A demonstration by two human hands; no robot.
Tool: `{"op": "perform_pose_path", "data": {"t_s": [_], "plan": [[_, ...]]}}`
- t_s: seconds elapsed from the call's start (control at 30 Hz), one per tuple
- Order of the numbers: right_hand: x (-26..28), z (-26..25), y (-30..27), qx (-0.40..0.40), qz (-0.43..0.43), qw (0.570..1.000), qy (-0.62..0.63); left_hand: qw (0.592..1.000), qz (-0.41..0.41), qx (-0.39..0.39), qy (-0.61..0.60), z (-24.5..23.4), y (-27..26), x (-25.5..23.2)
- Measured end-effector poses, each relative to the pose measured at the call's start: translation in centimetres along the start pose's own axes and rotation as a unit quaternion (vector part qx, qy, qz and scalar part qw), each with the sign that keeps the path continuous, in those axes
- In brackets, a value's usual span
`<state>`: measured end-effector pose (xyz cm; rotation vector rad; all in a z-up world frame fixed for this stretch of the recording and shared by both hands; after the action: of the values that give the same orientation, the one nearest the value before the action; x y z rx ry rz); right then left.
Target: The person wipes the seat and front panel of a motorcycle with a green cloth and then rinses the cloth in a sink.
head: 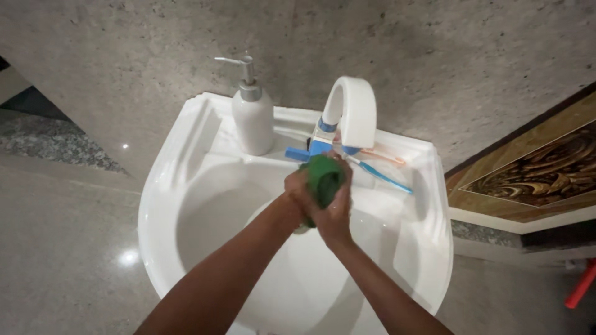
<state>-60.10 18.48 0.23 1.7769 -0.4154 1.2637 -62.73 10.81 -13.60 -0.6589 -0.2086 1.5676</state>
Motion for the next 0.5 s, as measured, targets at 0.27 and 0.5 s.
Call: {"op": "perform_pose_path", "data": {"t_s": [0.27, 0.5], "plan": [[-13.0, -0.1, 1.8, -0.083, 0.311, 0.798, 0.510, 0.874, 0.281, -0.237, 0.316, 0.5, -5.0, -3.1], [-12.7, -0.8, 1.5, -0.050, 0.357, 0.842, 0.401, 0.913, 0.330, -0.129, 0.204, 0.1, -4.4, -2.8]]}}
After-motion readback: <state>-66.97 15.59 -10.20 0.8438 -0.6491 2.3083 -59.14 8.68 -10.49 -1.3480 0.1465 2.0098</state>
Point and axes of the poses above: each hand's wrist, its own y-axis towards the middle knuckle, its own z-axis out of the palm, x = y × z, the point moved 9 cm from there along y, towards the middle knuckle, and after that the axes turned 3 degrees about x, right-handed, at the moved point
